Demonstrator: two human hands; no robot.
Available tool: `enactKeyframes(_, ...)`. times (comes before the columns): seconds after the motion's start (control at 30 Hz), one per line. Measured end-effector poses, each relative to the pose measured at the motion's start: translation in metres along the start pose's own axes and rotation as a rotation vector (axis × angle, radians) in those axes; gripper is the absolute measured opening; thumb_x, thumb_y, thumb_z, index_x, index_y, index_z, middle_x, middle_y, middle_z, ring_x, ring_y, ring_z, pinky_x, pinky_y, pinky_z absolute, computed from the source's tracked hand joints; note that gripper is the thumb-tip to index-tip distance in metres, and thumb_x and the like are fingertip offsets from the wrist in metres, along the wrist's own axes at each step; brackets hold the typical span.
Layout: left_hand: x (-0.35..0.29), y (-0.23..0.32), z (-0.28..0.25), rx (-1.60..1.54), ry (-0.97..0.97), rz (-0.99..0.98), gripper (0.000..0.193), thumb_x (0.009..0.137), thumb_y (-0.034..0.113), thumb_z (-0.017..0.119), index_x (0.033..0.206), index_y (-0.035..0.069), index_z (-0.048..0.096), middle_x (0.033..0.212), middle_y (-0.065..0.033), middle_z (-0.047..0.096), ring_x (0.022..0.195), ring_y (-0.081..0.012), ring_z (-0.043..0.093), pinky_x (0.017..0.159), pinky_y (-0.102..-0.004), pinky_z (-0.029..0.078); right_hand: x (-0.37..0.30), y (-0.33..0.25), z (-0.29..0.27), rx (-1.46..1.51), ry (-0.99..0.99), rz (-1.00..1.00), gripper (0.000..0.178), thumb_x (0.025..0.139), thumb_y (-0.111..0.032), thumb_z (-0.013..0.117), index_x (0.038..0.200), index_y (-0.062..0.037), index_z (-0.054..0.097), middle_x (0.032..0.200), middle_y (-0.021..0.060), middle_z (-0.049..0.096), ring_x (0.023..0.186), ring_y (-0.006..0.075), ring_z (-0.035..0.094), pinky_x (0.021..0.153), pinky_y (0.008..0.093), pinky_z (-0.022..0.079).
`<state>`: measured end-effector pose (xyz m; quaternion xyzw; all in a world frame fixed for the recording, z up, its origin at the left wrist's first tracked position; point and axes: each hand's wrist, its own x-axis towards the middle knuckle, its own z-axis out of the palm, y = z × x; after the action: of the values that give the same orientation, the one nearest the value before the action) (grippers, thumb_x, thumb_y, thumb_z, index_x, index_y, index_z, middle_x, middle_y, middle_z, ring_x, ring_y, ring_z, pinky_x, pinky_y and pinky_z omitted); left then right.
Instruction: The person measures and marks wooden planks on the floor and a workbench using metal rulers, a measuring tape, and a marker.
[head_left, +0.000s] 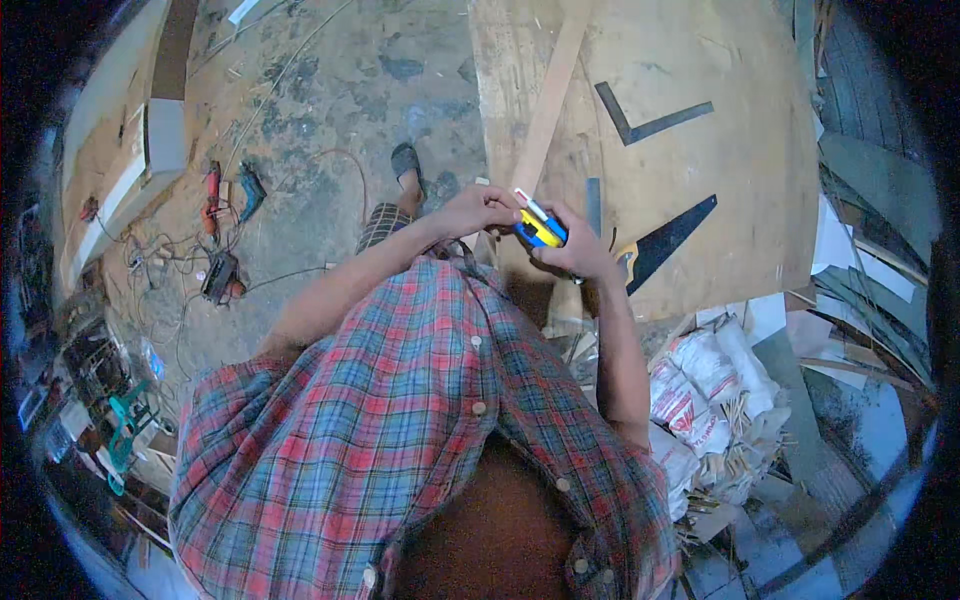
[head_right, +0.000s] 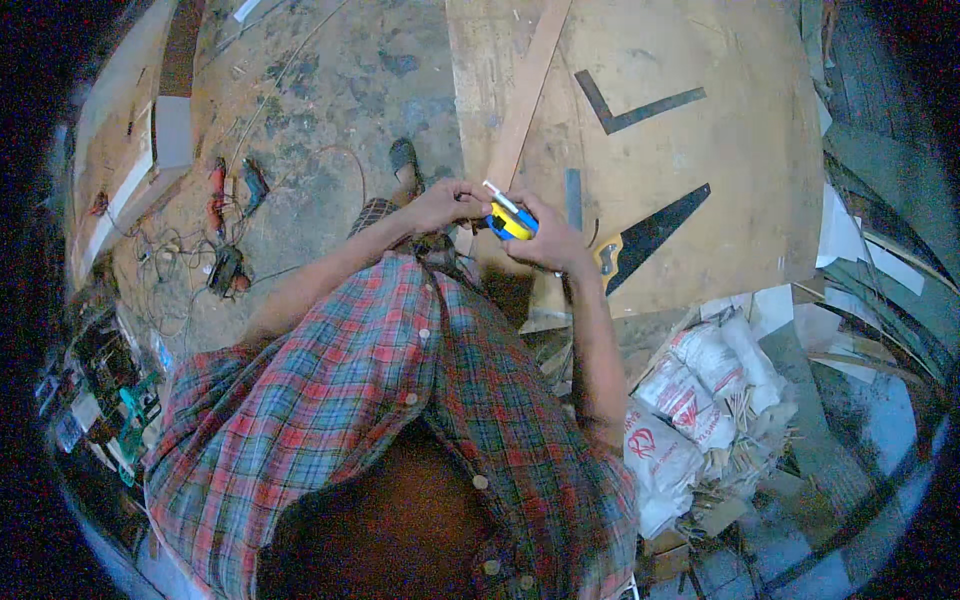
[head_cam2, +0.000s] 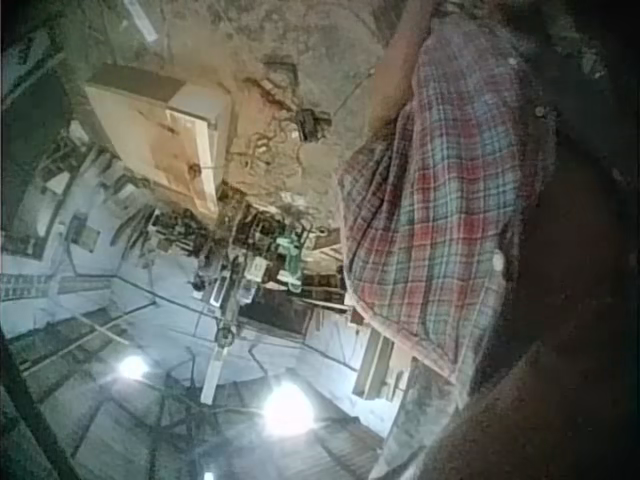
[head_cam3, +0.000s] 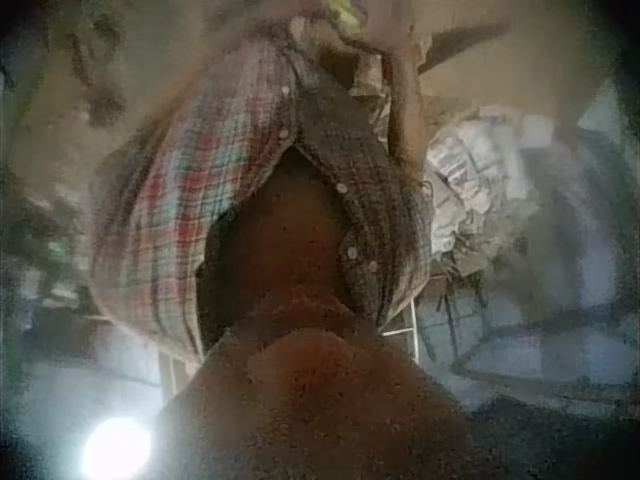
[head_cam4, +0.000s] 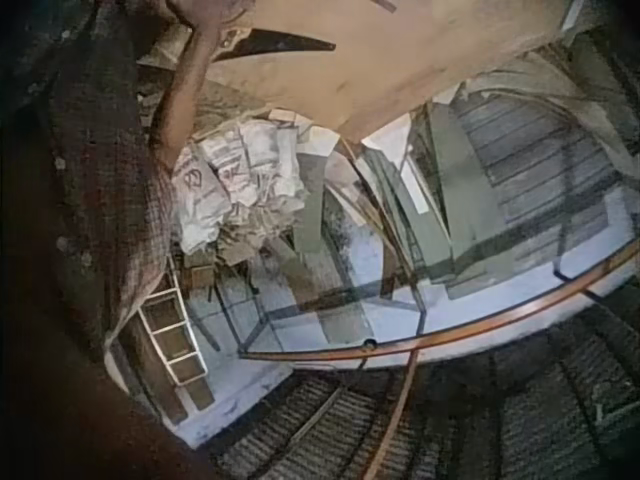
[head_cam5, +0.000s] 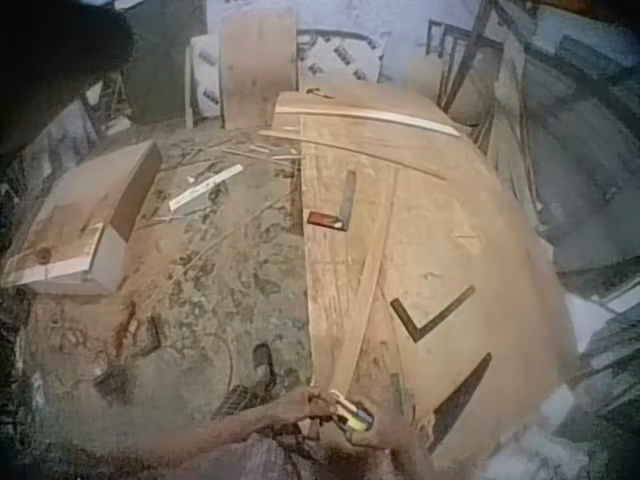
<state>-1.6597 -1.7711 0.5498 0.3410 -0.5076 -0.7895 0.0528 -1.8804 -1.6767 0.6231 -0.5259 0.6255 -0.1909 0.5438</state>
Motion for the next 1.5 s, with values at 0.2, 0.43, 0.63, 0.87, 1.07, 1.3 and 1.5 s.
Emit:
enactKeyframes(0.2,0.016,-0.006,-0.024,0.052,0.206,0.185,0.015,0.089,0.018,0.071,0.094,0.004,0.073,0.072,-0.0005,0.067,0.065,-0.0091,0.061,0.06,-0.0262,0.049,0.003,0.013,-0.014,-0.252,0.067,-0.02,0.062,0.067,-0.024,0.075,0.125,-0.0073,0.061,0.11,0.0144,0.067,0.099,0.0266,0.066,0.09,0.0351,0.05)
enactKeyframes(0.43,0.039,0.02,-0.019,0.683,0.245,0.081,0.019,0.085,0.025,0.073,0.084,0.006,0.07,0.071,-0.0065,0.068,0.062,-0.0148,0.064,0.06,-0.032,0.05,0.008,0.002,-0.039,-0.267,0.034,0.117,0.055,0.07,-0.024,0.073,0.123,-0.0106,0.065,0.109,0.0134,0.069,0.097,0.0269,0.067,0.088,0.0362,0.051)
enactKeyframes(0.63,0.046,0.032,-0.031,0.781,0.127,0.061,0.024,0.082,0.031,0.076,0.076,0.009,0.068,0.07,-0.0048,0.068,0.067,-0.018,0.066,0.063,-0.0377,0.05,0.005,0.005,-0.035,-0.356,0.136,0.084,0.054,0.072,-0.024,0.074,0.124,-0.0123,0.065,0.111,0.0124,0.069,0.099,0.0272,0.067,0.088,0.0369,0.052)
enactKeyframes(0.87,0.069,0.047,-0.044,1.071,-0.05,0.123,0.03,0.08,0.041,0.078,0.085,0.012,0.069,0.079,-0.0072,0.069,0.074,-0.0272,0.066,0.066,-0.0395,0.05,0.003,0.02,-0.036,-0.429,0.141,0.019,0.053,0.075,-0.027,0.074,0.125,-0.0141,0.063,0.119,0.0102,0.067,0.105,0.0297,0.066,0.091,0.0391,0.051)
enactKeyframes(1.07,0.077,0.048,-0.049,1.355,-0.094,0.715,0.04,0.079,0.045,0.074,0.106,0.017,0.068,0.108,-0.0077,0.064,0.105,-0.0321,0.059,0.087,-0.0457,0.048,-0.001,0.02,-0.036,-0.464,0.165,0.004,0.055,0.074,-0.031,0.074,0.125,-0.0153,0.063,0.119,0.0114,0.065,0.107,0.0327,0.065,0.092,0.0416,0.051)
enactKeyframes(1.3,0.088,0.057,-0.045,1.445,-0.258,0.711,0.041,0.074,0.033,0.076,0.112,0.02,0.068,0.117,-0.0077,0.06,0.111,-0.032,0.055,0.098,-0.0462,0.044,-0.003,0.013,-0.014,-0.408,0.429,-0.127,0.055,0.074,-0.031,0.077,0.121,-0.007,0.063,0.11,0.0158,0.065,0.101,0.0352,0.064,0.088,0.0432,0.051)
enactKeyframes(1.5,0.086,0.073,-0.032,1.513,-0.241,0.56,0.046,0.07,0.028,0.078,0.114,0.021,0.067,0.111,-0.0072,0.06,0.11,-0.0307,0.054,0.092,-0.0432,0.049,0.013,0.007,0.046,0.088,0.864,-0.004,0.033,0.088,-0.03,0.07,0.106,-0.0041,0.065,0.086,0.0116,0.065,0.073,0.0254,0.063,0.067,0.0375,0.051)
